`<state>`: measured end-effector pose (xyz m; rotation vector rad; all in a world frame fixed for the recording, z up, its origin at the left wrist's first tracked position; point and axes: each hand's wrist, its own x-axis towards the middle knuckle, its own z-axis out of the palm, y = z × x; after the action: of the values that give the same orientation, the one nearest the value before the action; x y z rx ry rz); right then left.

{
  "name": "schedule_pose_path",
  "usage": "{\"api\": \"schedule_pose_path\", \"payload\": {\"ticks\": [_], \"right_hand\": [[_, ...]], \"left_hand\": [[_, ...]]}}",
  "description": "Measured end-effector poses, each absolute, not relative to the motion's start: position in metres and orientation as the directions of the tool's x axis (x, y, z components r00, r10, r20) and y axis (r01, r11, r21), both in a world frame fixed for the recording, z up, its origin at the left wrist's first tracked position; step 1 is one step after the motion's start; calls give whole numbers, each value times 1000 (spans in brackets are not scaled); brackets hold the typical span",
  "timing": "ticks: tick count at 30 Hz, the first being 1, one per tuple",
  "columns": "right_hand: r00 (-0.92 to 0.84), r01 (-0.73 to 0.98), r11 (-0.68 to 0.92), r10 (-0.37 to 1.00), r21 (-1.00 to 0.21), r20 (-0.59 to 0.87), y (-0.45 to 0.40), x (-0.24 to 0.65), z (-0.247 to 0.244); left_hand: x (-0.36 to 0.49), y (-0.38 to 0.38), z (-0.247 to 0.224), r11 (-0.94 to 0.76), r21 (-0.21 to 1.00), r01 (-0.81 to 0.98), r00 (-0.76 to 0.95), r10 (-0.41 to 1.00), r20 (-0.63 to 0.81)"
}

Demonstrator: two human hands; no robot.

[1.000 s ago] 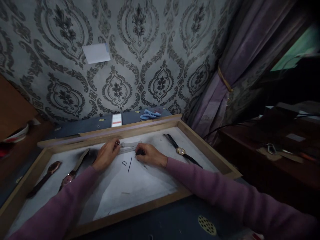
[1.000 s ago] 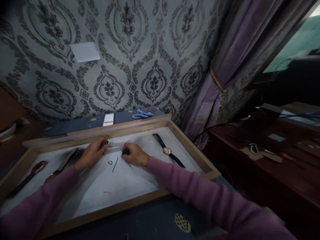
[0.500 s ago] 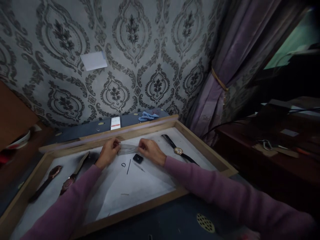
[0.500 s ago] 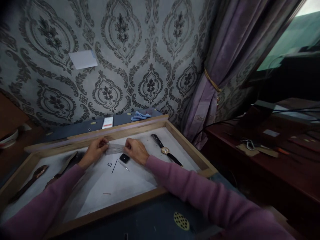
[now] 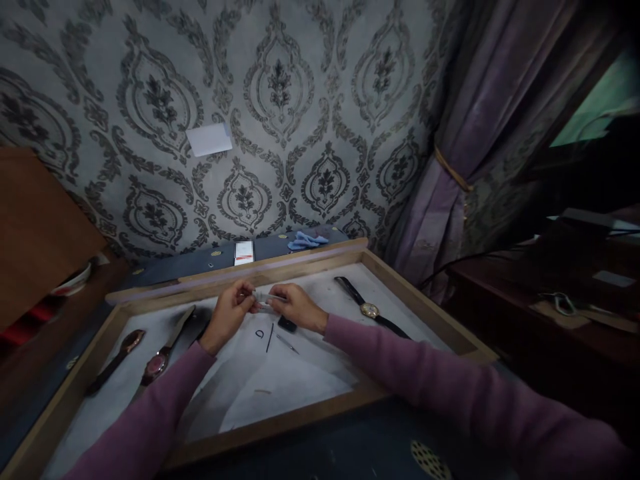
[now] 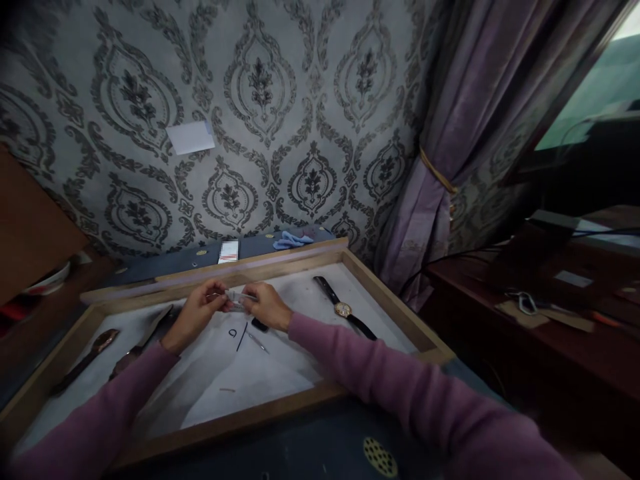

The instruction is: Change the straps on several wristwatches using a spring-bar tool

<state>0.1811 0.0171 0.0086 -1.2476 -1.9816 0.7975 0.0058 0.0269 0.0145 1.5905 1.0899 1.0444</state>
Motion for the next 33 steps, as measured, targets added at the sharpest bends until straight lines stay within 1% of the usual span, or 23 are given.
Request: {"api": "schedule_pose_path", "payload": {"ticks": [4, 10, 18, 23, 29, 33], "right_hand": [[-370, 480, 386, 903, -788, 217, 11, 181, 5], [-380, 467, 400, 896, -788, 230, 8, 183, 3], [-407, 430, 421, 880, -798, 244, 7, 185, 4], [-422, 387, 392, 880, -834, 218, 8, 189, 2], [-421, 270, 294, 892, -917, 163, 10, 189, -3], [-432, 149, 222, 891, -963, 139, 9, 182, -6]], "left_hand": [[4, 25, 11, -197, 967, 161, 287, 947, 145], [7, 19, 7, -249, 955, 164, 350, 919, 180], [11, 16, 1, -274, 949, 159, 317, 924, 213], [8, 18, 0, -262, 953, 154, 314, 927, 204], [7, 19, 4, -204, 972, 117, 268, 949, 167], [15, 13, 4, -34, 996, -87, 291, 955, 58]]}}
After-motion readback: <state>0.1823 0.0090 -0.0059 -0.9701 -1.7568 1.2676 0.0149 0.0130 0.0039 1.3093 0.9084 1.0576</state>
